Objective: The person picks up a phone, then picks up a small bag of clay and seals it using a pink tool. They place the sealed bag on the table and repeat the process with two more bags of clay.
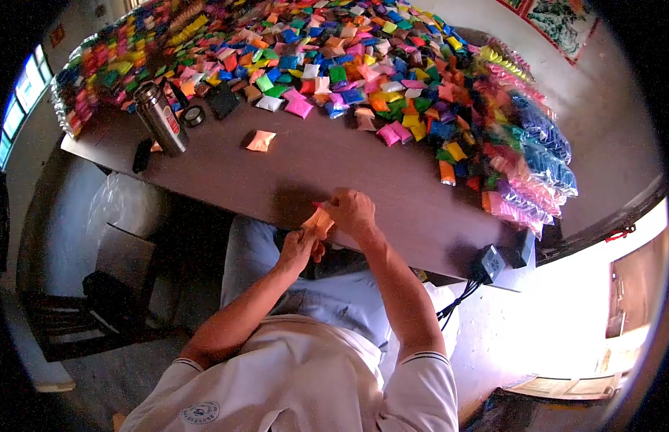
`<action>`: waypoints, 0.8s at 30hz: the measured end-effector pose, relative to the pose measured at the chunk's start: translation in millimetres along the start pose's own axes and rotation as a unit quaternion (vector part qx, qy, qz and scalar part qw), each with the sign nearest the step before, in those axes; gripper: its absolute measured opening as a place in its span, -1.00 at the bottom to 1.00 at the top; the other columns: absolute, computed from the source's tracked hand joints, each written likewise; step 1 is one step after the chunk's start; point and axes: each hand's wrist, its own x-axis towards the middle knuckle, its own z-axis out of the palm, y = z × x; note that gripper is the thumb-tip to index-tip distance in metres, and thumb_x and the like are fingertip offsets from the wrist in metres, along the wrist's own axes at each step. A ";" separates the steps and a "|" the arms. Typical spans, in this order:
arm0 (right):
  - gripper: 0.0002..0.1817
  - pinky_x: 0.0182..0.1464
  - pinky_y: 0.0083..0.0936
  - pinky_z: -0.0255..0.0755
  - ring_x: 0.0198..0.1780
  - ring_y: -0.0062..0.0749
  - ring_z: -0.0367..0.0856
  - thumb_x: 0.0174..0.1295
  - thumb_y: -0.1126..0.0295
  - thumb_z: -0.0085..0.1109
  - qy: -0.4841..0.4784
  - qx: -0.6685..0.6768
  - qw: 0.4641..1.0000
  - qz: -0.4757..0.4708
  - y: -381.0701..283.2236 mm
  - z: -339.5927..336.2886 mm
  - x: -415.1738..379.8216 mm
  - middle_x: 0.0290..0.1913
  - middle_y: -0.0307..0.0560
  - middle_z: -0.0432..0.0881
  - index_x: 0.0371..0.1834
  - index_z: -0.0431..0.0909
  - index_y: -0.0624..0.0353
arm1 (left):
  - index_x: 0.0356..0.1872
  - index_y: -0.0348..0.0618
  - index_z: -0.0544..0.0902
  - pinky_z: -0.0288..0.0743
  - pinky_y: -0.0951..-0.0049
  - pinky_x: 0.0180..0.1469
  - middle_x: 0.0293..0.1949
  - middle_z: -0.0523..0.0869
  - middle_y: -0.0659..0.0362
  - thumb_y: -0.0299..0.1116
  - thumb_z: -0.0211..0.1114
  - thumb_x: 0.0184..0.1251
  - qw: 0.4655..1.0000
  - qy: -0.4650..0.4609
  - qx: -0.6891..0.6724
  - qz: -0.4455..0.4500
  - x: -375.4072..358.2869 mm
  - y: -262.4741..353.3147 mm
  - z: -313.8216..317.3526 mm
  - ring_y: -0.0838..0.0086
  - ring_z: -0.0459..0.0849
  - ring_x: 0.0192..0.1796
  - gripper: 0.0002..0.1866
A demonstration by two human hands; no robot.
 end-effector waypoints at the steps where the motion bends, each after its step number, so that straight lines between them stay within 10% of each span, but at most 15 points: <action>1: -0.55 -0.32 -0.22 0.48 -0.37 -0.04 0.66 0.10 -0.06 0.27 0.008 0.016 1.000 0.021 6.6 4.1 4.0 -0.47 0.06 0.64 -0.42 0.62 0.17 | -0.51 -0.24 0.51 0.39 0.55 -0.60 -0.67 0.51 0.21 -0.08 0.06 0.46 1.000 0.009 0.015 0.012 -0.6 0.3 0.8 0.54 0.56 -0.61 -0.56; 14: -0.62 -0.40 -0.30 0.47 -0.49 -0.14 0.61 0.12 0.07 0.32 0.128 0.020 0.983 -0.127 4.0 8.5 -53.3 -0.54 0.05 0.61 -0.47 0.58 0.22 | -0.57 -0.16 0.45 0.40 0.53 -0.57 -0.63 0.54 0.20 -0.08 0.07 0.46 0.999 0.021 0.023 -0.008 -9.0 -2.2 -1.9 0.54 0.55 -0.59 -0.57; 24: -0.68 -0.30 -0.17 0.51 -0.31 0.07 0.66 0.16 0.08 0.24 0.047 0.026 0.998 -0.032 6.3 -7.9 -31.2 -0.41 0.11 0.66 -0.42 0.62 0.14 | -0.64 -0.11 0.38 0.41 0.52 -0.55 -0.63 0.60 0.14 -0.04 0.01 0.49 0.998 0.014 0.060 0.015 -3.3 2.4 1.1 0.53 0.55 -0.62 -0.51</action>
